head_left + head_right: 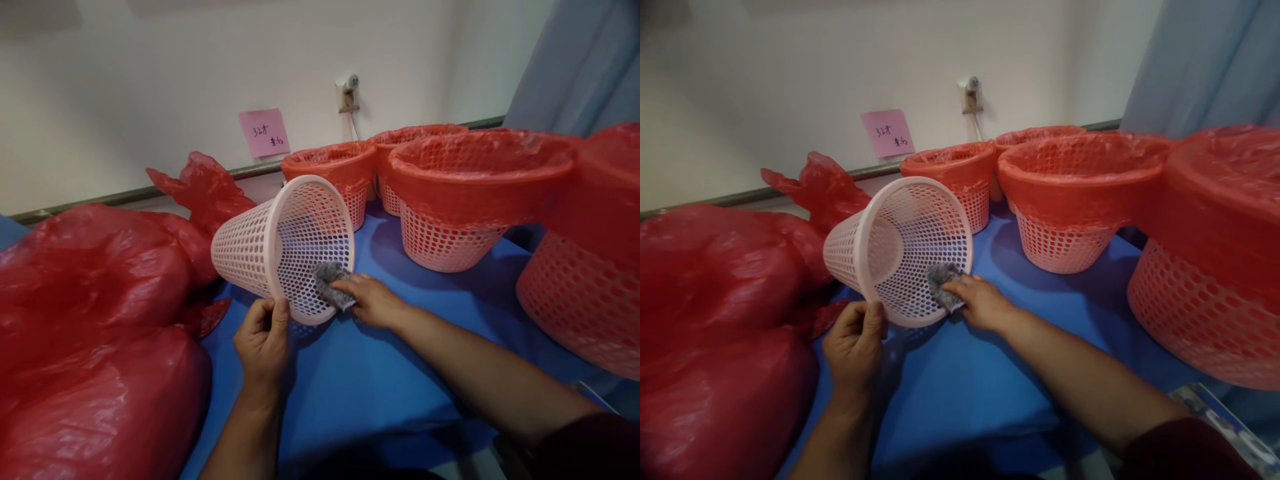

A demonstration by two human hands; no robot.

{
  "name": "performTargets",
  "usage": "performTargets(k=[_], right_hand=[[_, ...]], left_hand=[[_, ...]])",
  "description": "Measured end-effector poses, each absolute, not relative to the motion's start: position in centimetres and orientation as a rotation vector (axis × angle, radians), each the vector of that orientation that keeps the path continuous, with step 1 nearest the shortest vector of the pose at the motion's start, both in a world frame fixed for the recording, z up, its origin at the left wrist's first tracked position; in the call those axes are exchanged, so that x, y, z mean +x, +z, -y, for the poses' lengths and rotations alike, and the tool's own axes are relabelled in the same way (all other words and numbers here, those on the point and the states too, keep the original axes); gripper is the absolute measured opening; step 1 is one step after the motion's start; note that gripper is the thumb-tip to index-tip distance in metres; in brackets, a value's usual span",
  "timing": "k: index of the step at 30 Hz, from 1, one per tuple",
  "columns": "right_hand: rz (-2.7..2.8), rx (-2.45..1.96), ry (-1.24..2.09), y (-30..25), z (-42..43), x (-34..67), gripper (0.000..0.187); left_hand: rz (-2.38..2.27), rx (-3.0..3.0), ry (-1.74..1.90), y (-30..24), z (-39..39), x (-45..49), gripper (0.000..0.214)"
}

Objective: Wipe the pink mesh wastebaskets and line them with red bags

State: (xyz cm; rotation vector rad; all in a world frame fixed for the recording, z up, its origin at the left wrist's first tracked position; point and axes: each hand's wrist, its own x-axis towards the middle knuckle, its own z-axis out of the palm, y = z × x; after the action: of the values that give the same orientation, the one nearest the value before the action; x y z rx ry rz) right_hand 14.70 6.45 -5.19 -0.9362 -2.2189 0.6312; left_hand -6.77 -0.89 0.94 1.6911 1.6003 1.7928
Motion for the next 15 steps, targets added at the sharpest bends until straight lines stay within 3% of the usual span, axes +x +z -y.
performTargets(k=[6,11,15], right_hand=[[2.239,-0.541,0.780,-4.2,-3.4,12.8,0.069],[2.264,-1.134,0.537,-5.3,-6.2,13.9,0.062],[2.186,-1.243,0.532,-6.1,-7.7,14.4,0.063]], left_hand=[[-1.657,1.635,1.943,0.8,0.9,-7.0,0.039],[-1.624,1.504,1.980,0.7,0.8,-7.1,0.038],[-1.609,1.665,1.693,0.5,0.4,-6.9,0.036]])
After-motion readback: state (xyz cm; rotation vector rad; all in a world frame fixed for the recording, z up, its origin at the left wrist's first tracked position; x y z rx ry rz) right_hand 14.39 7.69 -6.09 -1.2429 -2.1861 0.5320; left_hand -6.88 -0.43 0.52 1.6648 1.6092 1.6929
